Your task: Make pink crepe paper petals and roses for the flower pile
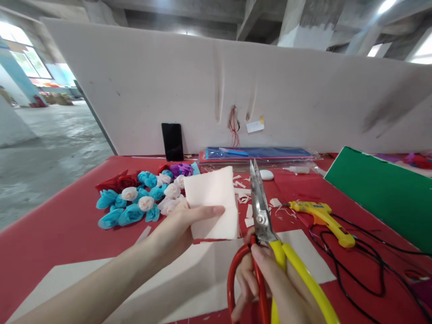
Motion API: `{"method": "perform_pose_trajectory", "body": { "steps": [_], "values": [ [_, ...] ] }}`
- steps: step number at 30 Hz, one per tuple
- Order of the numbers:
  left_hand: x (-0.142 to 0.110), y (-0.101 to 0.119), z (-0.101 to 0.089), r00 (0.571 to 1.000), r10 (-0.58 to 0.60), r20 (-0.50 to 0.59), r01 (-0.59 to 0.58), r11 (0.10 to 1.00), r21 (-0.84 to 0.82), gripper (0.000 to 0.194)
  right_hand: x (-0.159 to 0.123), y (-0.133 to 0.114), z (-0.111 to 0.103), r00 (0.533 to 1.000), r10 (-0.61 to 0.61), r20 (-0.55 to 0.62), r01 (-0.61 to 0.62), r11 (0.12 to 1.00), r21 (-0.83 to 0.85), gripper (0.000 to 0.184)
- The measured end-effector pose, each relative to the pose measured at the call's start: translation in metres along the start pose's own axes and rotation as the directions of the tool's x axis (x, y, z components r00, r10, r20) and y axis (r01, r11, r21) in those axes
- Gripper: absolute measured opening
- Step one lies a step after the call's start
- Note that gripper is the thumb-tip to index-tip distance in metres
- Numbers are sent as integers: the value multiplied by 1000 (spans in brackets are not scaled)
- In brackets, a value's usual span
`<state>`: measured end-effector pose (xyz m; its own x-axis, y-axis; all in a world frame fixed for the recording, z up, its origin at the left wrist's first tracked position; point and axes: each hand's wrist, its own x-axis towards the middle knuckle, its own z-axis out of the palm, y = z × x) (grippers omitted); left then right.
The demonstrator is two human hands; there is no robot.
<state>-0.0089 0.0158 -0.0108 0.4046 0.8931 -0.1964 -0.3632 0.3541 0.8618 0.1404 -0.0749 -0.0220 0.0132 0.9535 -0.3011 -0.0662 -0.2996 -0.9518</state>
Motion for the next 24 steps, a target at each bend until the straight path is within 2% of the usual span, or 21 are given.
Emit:
{"method": "perform_pose_trajectory", "body": {
  "steps": [3, 5, 8, 11, 14, 16, 18, 20, 21, 22, 24],
  "values": [
    [2, 5, -3, 999, 45, -22, -45, 999, -23, 37, 14, -4, -6, 995, -97, -19, 94, 991, -99, 38],
    [4, 7, -5, 997, 68, -22, -69, 997, -32, 31, 25, -2, -16, 981, -193, -39, 175, 947, -267, 31],
    [5, 6, -9, 993, 111, 36, -110, 994, -25, 20, 41, 10, -34, 972, -227, -54, 192, 909, -371, 22],
    [6, 5, -13, 985, 149, 86, -149, 989, -5, 28, 48, 30, -45, 948, -315, 36, 274, 755, -595, 18],
    [7, 4, -14, 985, 157, 74, -159, 987, 22, 30, 46, 41, -42, 925, -378, 48, 247, 498, -831, 12],
    [6, 6, -14, 985, 165, 53, -167, 985, 42, 29, 43, 38, -37, 947, -280, 159, 257, 360, -897, 9],
    [4, 7, -12, 985, 172, 26, -173, 983, 67, 26, 41, 27, -32, 948, -215, 233, 289, 287, -913, 7],
    [1, 7, -10, 984, 177, 5, -176, 979, 103, 22, 39, 12, -28, 935, -252, 251, 320, 286, -903, 15],
    [0, 7, -9, 984, 177, -1, -176, 977, 124, 20, 38, 3, -26, 924, -294, 245, 337, 320, -885, 19],
    [-2, 7, -8, 985, 174, -8, -171, 975, 142, 18, 37, -5, -23, 909, -336, 245, 374, 402, -836, 19],
    [-4, 6, -6, 984, 176, -20, -168, 962, 217, 14, 35, -20, -19, 865, -434, 254, 493, 633, -597, 17]
  ]
}}
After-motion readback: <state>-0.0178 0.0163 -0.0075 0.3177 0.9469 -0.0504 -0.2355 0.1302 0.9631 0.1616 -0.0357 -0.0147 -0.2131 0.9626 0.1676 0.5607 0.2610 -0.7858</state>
